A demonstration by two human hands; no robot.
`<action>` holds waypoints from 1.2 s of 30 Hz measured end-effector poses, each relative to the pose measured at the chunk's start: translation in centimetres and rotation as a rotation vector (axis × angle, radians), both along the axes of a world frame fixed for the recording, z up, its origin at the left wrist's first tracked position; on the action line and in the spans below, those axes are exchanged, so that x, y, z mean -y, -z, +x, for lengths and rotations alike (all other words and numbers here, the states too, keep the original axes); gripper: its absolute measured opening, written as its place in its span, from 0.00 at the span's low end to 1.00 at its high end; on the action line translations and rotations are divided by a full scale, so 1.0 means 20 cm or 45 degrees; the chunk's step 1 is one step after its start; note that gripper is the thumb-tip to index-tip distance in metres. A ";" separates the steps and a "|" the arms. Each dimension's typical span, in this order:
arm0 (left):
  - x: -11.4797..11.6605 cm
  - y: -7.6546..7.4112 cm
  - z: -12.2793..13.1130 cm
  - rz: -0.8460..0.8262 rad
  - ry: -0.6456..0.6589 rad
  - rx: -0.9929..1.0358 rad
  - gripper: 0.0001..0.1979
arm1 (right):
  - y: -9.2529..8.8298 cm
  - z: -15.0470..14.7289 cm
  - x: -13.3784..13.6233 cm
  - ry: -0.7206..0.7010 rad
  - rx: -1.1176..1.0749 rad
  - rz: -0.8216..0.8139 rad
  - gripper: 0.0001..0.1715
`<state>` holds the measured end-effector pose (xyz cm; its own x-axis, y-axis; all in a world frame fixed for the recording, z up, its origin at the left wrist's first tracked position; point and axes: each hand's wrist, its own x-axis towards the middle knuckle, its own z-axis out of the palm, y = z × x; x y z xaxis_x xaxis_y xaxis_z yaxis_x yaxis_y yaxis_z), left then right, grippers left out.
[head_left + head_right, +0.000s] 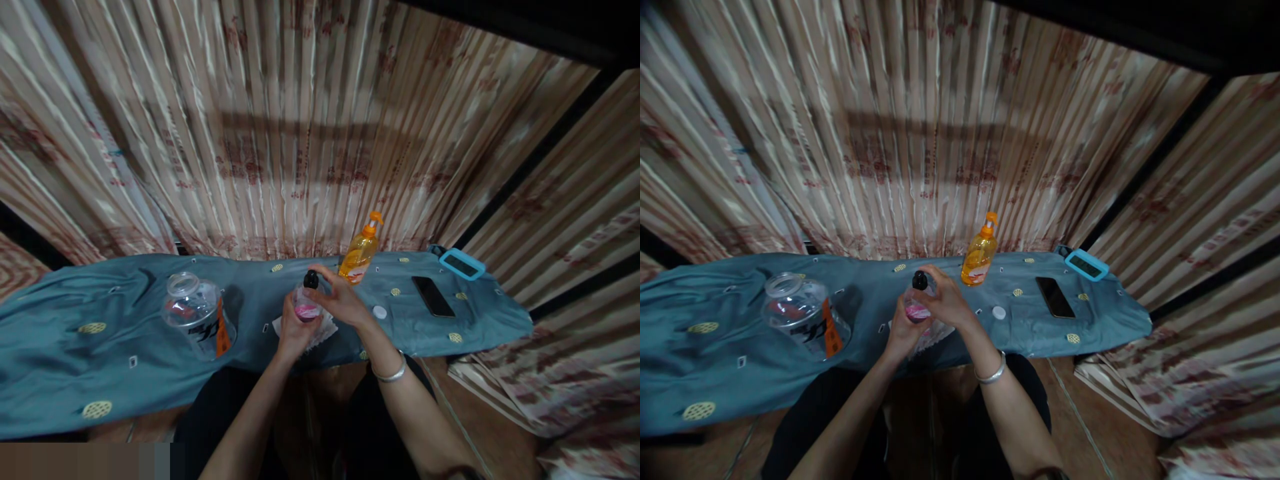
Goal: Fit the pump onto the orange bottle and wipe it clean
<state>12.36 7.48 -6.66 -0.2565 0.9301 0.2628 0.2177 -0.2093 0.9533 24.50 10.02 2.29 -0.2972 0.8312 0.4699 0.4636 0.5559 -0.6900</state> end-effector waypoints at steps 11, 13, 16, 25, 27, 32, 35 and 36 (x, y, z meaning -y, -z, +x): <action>0.01 -0.01 -0.01 -0.024 0.002 -0.012 0.33 | -0.05 0.06 -0.09 0.034 -0.152 -0.053 0.17; 0.01 -0.01 -0.01 -0.026 0.001 -0.011 0.34 | -0.03 0.15 -0.12 0.096 -0.151 -0.084 0.18; 0.00 0.01 -0.02 -0.026 -0.004 -0.001 0.37 | 0.07 0.31 -0.14 0.238 -0.050 -0.168 0.17; 0.00 0.04 -0.05 -0.014 0.074 -0.047 0.44 | 0.54 0.49 -0.05 0.579 0.400 -0.314 0.16; 0.00 0.05 -0.06 -0.013 0.071 -0.040 0.43 | 0.58 0.48 -0.05 0.588 0.439 -0.291 0.18; 0.00 0.07 -0.06 0.007 0.083 -0.006 0.43 | 0.58 0.48 -0.03 0.616 0.436 -0.173 0.20; 0.04 0.03 -0.08 0.026 0.039 -0.029 0.44 | 0.55 0.49 0.04 0.646 0.367 -0.088 0.22; 0.07 0.00 -0.10 0.047 0.032 -0.048 0.44 | 0.54 0.48 0.08 0.650 0.335 -0.064 0.23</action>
